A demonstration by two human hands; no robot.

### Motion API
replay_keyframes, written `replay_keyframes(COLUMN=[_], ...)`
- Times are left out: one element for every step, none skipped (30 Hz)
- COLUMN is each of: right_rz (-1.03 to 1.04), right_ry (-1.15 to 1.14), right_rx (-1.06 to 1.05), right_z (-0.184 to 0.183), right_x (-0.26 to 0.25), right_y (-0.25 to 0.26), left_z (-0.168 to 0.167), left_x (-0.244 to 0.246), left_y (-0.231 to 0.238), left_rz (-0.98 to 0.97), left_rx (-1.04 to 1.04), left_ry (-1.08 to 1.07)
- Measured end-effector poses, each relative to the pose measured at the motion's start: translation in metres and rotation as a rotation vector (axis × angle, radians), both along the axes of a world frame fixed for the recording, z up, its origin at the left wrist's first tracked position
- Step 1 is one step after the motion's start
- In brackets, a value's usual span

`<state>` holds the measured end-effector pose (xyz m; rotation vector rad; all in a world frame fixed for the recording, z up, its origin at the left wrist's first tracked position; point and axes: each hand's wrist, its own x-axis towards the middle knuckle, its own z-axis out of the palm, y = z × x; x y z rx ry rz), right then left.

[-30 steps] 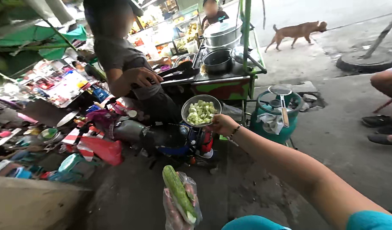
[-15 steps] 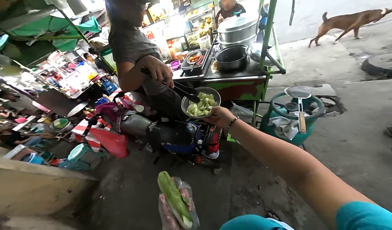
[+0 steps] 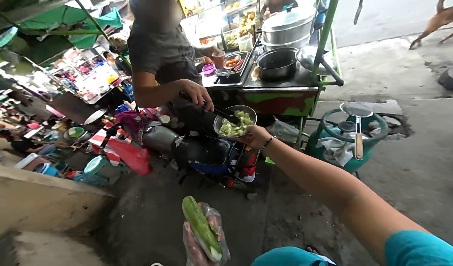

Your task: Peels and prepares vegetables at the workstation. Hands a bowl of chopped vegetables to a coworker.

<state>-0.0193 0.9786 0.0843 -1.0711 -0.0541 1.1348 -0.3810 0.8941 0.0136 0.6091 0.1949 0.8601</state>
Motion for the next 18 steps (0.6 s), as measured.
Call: replay_keyframes(right_rz=[-0.004, -0.008, -0.009, -0.012, -0.008, 0.001, 0.009, 0.010, 0.005, 0.002, 0.001, 0.003, 0.008, 0.007, 0.001, 0.000, 0.002, 0.005], right_ry=[0.003, 0.004, 0.001, -0.003, -0.015, -0.030, -0.046, -0.050, -0.048, -0.046, -0.040, -0.041, -0.043, -0.044, -0.037, -0.032, -0.030, -0.028], right_rx=[0.000, 0.006, 0.010, 0.009, 0.009, 0.017, 0.028, 0.041, 0.057, 0.070, 0.085, 0.097, 0.107, 0.114, 0.119, 0.121, 0.121, 0.119], right_z=[-0.002, -0.004, -0.003, -0.002, -0.001, 0.001, 0.004, 0.007, 0.010, 0.014, 0.020, 0.025, 0.030, 0.033, 0.034, 0.035, 0.035, 0.034], right_x=[0.001, 0.002, 0.003, 0.005, 0.006, 0.006, 0.007, 0.007, 0.007, 0.007, 0.006, 0.005, 0.005, 0.005, 0.005, 0.005, 0.005, 0.006], right_y=[0.002, 0.004, 0.005, 0.006, 0.007, 0.008, 0.010, 0.011, 0.014, 0.015, 0.016, 0.017, 0.018, 0.019, 0.021, 0.024, 0.026, 0.028], left_z=[-0.001, 0.000, 0.001, 0.002, 0.003, 0.002, 0.002, 0.001, 0.000, -0.001, -0.002, -0.001, 0.001, 0.004, 0.007, 0.007, 0.004, 0.001], left_x=[-0.001, -0.002, -0.002, -0.002, -0.002, -0.003, -0.004, -0.004, -0.005, -0.006, -0.006, -0.007, -0.007, -0.007, -0.006, -0.006, -0.007, -0.008], left_y=[0.001, 0.001, 0.002, 0.002, 0.001, 0.001, 0.002, 0.003, 0.004, 0.005, 0.006, 0.006, 0.004, 0.002, -0.001, 0.000, 0.003, 0.006], left_rz=[0.004, 0.009, 0.013, 0.012, 0.008, 0.011, 0.017, 0.012, -0.006, -0.029, -0.044, -0.043, -0.024, 0.005, 0.043, 0.056, 0.042, 0.025], left_rx=[0.007, 0.012, 0.012, 0.004, -0.012, -0.019, -0.019, -0.022, -0.023, -0.034, -0.040, -0.042, -0.032, 0.000, 0.029, 0.045, 0.040, 0.021], left_ry=[0.003, 0.004, 0.005, 0.001, -0.006, -0.001, 0.003, -0.001, -0.015, -0.037, -0.050, -0.045, -0.024, 0.010, 0.051, 0.057, 0.027, -0.005])
